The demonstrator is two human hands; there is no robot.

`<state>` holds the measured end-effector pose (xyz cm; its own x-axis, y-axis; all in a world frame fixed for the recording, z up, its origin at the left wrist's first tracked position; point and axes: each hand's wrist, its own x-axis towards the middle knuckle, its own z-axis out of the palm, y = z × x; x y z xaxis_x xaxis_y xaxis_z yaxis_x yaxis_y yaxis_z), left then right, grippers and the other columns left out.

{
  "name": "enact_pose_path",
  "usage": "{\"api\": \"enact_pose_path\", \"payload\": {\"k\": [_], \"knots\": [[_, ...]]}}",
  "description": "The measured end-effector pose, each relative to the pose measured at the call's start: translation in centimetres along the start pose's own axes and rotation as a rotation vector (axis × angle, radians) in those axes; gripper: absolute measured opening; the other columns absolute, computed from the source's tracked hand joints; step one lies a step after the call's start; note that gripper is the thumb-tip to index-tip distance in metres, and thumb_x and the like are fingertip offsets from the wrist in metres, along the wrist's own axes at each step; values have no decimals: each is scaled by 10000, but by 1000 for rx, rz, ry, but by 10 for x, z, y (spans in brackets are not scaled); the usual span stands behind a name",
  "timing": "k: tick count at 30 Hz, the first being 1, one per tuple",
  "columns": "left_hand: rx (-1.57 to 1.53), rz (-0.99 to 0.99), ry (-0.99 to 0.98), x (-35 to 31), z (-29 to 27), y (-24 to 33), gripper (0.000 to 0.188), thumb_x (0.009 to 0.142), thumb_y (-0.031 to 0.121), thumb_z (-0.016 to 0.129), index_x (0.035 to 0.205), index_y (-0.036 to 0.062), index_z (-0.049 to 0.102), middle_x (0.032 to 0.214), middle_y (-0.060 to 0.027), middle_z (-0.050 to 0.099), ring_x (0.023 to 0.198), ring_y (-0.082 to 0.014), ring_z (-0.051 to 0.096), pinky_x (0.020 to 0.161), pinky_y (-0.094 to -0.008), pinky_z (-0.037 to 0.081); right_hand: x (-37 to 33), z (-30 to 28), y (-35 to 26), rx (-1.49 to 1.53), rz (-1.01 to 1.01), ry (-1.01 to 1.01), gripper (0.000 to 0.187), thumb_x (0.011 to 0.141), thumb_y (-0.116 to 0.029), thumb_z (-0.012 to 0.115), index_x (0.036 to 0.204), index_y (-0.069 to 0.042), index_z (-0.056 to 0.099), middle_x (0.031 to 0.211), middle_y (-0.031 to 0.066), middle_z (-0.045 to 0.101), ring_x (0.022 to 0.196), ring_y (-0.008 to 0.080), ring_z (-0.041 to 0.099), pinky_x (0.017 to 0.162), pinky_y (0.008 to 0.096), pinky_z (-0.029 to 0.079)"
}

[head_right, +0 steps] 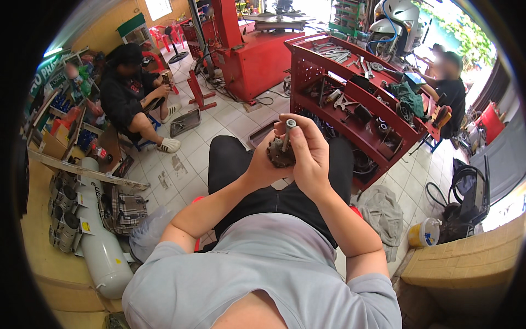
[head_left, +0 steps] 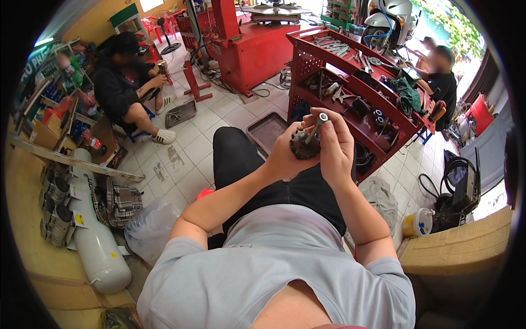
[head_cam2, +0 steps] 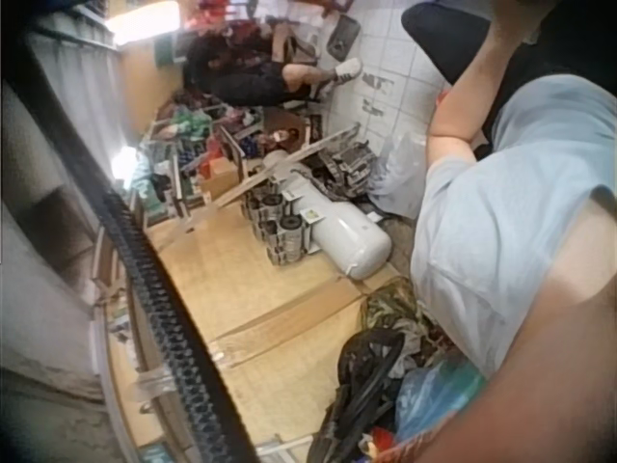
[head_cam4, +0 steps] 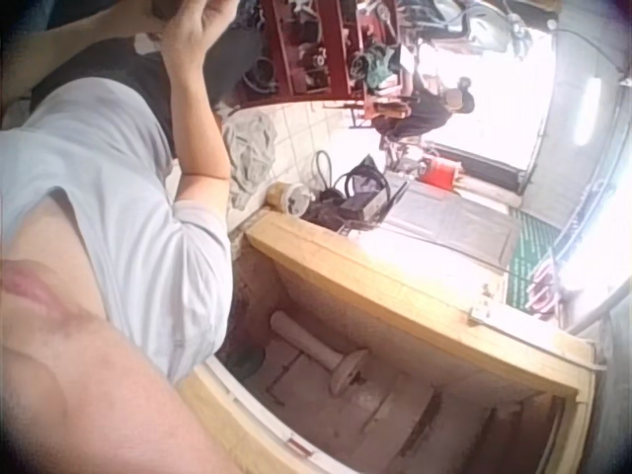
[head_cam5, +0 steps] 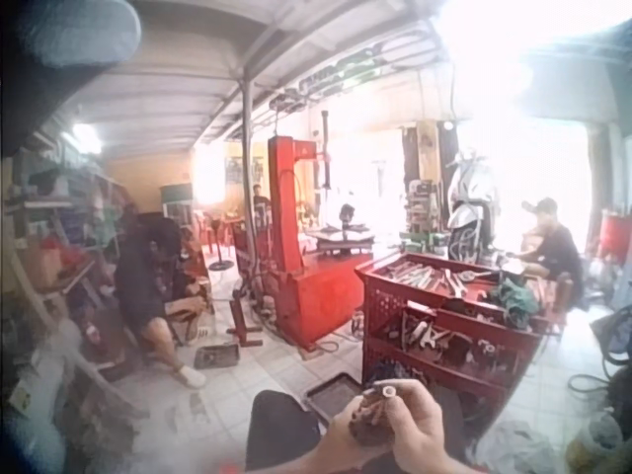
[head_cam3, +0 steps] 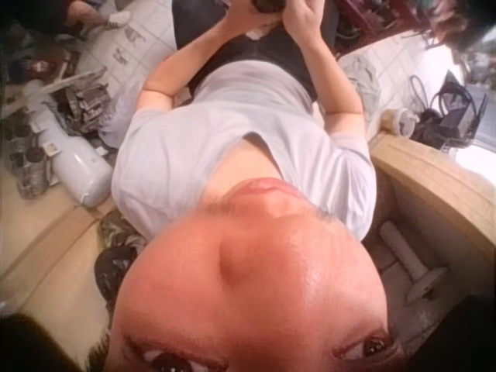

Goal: The person sits on a low stool in a workshop and holds a metal gear-like component in their left hand. They use their right hand to insert and rotate a small cylindrical pin or bolt into the center of the gear, repeatedly adjusting the fit and orientation of the parts.

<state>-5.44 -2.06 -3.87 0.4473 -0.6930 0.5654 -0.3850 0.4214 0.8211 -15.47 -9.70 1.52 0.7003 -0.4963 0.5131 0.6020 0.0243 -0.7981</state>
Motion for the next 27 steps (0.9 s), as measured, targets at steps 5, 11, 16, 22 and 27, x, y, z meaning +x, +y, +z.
{"api": "enact_pose_path", "payload": {"k": [5,11,16,22,27], "knots": [[18,14,-5,0,0,-4,567,674,198,826,1119,40,514,963,-89,659,871,-150,649,779,-309,516,-1,2,6,87,-150,-53,220,956,-50,536,1161,-9,468,1029,86,623,985,132,579,908,291,450],[41,-5,-8,1,-2,2,565,672,198,826,1116,41,514,969,-88,652,876,-151,646,779,-310,514,0,-5,5,-6,-62,-51,301,990,-121,488,1270,-20,446,1049,97,629,976,127,577,890,289,450],[7,10,-19,1,-2,-3,575,670,200,828,1122,38,512,973,-88,651,886,-155,644,781,-313,513,1,1,8,-87,-187,-39,361,1005,-169,474,1323,-10,409,1029,92,632,947,128,579,878,280,451],[22,12,7,0,-1,-1,578,674,197,827,1130,38,509,971,-88,650,887,-143,638,787,-307,511,0,1,2,43,-95,-35,171,979,-88,508,1132,-13,498,1025,85,628,975,121,572,886,279,451],[30,-20,-15,0,-2,4,578,675,192,827,1134,38,510,984,-85,652,899,-140,638,800,-303,512,-1,-1,5,15,-95,-32,209,959,-56,534,1150,-26,454,1021,83,613,966,123,569,887,286,453]]}}
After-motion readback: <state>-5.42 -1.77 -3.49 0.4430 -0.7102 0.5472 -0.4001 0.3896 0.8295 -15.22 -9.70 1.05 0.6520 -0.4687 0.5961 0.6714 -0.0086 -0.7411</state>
